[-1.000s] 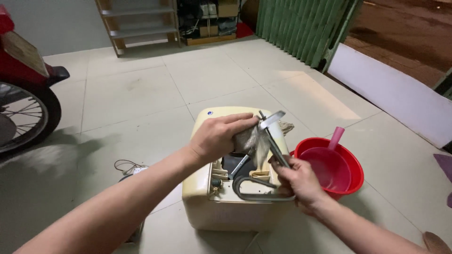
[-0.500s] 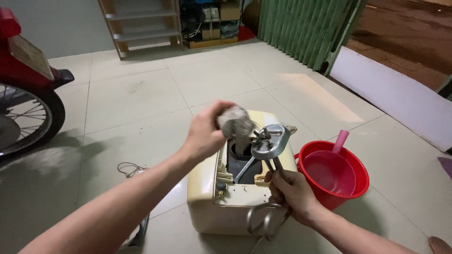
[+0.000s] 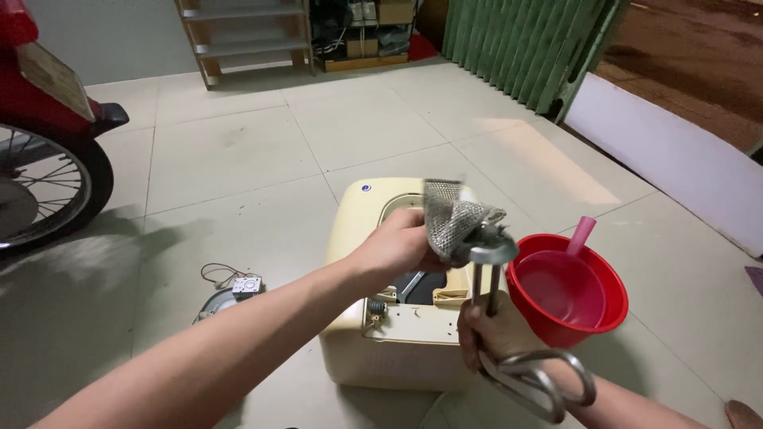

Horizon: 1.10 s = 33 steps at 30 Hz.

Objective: Inspecting and cleaning the heating element of a water heater using a cloth.

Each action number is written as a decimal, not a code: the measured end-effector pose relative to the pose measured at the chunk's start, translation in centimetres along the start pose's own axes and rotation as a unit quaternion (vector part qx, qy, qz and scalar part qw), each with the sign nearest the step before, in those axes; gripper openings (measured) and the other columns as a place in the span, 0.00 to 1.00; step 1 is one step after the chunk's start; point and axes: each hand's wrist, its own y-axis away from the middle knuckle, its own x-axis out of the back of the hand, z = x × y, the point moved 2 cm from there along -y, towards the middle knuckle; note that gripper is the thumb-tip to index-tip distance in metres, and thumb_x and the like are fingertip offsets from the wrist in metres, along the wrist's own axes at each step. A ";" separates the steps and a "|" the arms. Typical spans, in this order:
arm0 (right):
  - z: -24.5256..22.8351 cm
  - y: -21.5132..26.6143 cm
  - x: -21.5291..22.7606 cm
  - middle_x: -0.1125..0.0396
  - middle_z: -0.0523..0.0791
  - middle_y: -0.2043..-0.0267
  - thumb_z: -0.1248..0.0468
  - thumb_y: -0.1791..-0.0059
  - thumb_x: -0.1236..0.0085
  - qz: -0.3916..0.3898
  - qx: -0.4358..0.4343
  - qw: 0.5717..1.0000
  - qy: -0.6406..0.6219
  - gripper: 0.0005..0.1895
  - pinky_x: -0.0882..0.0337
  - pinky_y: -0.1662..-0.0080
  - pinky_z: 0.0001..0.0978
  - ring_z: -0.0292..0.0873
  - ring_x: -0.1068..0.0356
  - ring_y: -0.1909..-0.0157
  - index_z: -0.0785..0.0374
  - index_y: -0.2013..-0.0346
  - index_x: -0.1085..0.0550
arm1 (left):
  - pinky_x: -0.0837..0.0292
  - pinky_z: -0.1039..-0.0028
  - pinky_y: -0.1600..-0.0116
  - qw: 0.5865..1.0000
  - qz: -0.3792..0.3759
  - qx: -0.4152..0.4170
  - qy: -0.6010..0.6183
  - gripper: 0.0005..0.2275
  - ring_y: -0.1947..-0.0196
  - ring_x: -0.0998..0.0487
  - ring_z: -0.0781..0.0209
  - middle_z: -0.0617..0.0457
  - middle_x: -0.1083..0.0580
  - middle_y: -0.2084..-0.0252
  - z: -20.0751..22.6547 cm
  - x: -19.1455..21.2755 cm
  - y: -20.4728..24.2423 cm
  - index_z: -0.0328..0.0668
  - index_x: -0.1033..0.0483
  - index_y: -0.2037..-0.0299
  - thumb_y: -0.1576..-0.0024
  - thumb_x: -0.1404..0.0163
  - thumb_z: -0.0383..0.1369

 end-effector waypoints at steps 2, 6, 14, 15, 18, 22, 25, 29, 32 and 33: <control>-1.2 0.7 -0.8 0.42 0.53 0.99 0.63 0.56 0.49 -0.068 0.048 0.986 0.142 0.27 0.39 0.82 0.31 0.45 0.41 0.93 0.71 1.00 0.33 | 0.19 0.63 0.55 0.996 0.021 0.083 0.022 0.07 0.68 0.24 0.55 0.42 0.25 0.69 0.5 -0.4 0.7 0.28 0.26 0.64 0.43 0.58 0.22; 0.2 -0.4 0.3 0.41 0.51 0.99 0.71 0.59 0.51 -0.095 0.075 0.973 0.198 0.24 0.40 0.83 0.29 0.41 0.43 0.93 0.68 1.01 0.34 | 0.17 0.60 0.57 0.989 0.066 0.130 -0.016 0.09 0.59 0.19 0.51 0.41 0.22 0.59 1.3 -0.1 0.6 0.33 0.25 0.56 0.36 0.57 0.30; -0.1 -0.3 -0.2 0.37 0.54 0.97 0.75 0.56 0.51 -0.102 0.021 0.959 0.262 0.24 0.42 0.84 0.30 0.44 0.42 0.94 0.72 0.99 0.32 | 0.18 0.53 0.44 0.975 -0.176 0.130 -0.041 0.09 0.52 0.21 0.47 0.40 0.26 0.54 1.4 4.3 -0.3 0.27 0.30 0.52 0.41 0.56 0.18; 0.3 -0.5 0.0 0.37 0.54 0.97 0.75 0.56 0.51 -0.102 0.021 0.960 0.261 0.24 0.42 0.84 0.30 0.44 0.42 0.94 0.72 0.99 0.32 | 0.18 0.53 0.44 0.975 -0.176 0.131 -0.041 0.09 0.52 0.21 0.47 0.40 0.26 0.54 1.5 4.7 -0.3 0.27 0.30 0.52 0.41 0.56 0.18; 1.1 -1.0 0.8 0.38 0.56 0.94 0.81 0.56 0.51 -0.119 0.018 0.973 0.198 0.20 0.44 0.90 0.34 0.48 0.42 0.95 0.74 0.94 0.33 | 0.18 0.55 0.48 0.967 -0.192 0.165 -0.038 0.09 0.53 0.21 0.40 0.35 0.27 0.53 1.7 4.5 0.1 0.27 0.31 0.53 0.43 0.56 0.16; 2.4 -1.4 1.9 0.39 0.50 0.96 0.75 0.60 0.36 0.000 -0.017 0.944 0.329 0.23 0.51 0.84 0.31 0.39 0.45 0.92 0.68 0.96 0.37 | 0.33 0.73 0.71 0.939 -0.041 0.109 -0.324 0.13 0.76 0.28 0.63 0.51 0.28 0.74 3.3 1.6 1.8 0.38 0.30 0.69 0.41 0.55 0.40; 1.5 -0.7 0.9 0.40 0.50 0.96 0.74 0.61 0.35 0.010 -0.022 0.941 0.337 0.22 0.51 0.82 0.34 0.41 0.45 0.90 0.69 0.95 0.37 | 0.36 0.70 0.66 0.886 0.049 0.058 -0.457 0.20 0.74 0.29 0.61 0.54 0.28 0.75 2.8 1.8 0.9 0.45 0.31 0.77 0.42 0.55 0.52; 4.0 -2.6 3.6 0.35 0.51 0.96 0.71 0.55 0.42 -0.016 0.036 0.934 0.355 0.21 0.44 0.85 0.33 0.43 0.41 0.93 0.68 0.93 0.31 | 0.23 0.62 0.57 0.820 0.147 0.051 -0.551 0.14 0.61 0.16 0.52 0.45 0.18 0.64 2.4 7.7 -1.0 0.47 0.17 0.58 0.50 0.51 0.40; 1.0 -1.0 2.3 0.35 0.56 0.92 0.65 0.49 0.42 0.118 -0.014 0.930 0.348 0.26 0.35 0.76 0.43 0.50 0.37 0.88 0.73 0.91 0.29 | 0.26 0.70 0.60 0.823 0.205 0.069 -0.525 0.16 0.68 0.18 0.62 0.56 0.18 0.68 2.9 15.0 0.8 0.59 0.17 0.50 0.45 0.52 0.44; 1.3 -1.2 2.5 0.35 0.56 0.92 0.65 0.49 0.42 0.115 -0.013 0.931 0.347 0.26 0.35 0.76 0.43 0.50 0.37 0.88 0.73 0.91 0.29 | 0.26 0.70 0.60 0.821 0.208 0.071 -0.526 0.16 0.68 0.18 0.62 0.56 0.18 0.68 2.0 18.2 1.4 0.59 0.17 0.50 0.45 0.52 0.44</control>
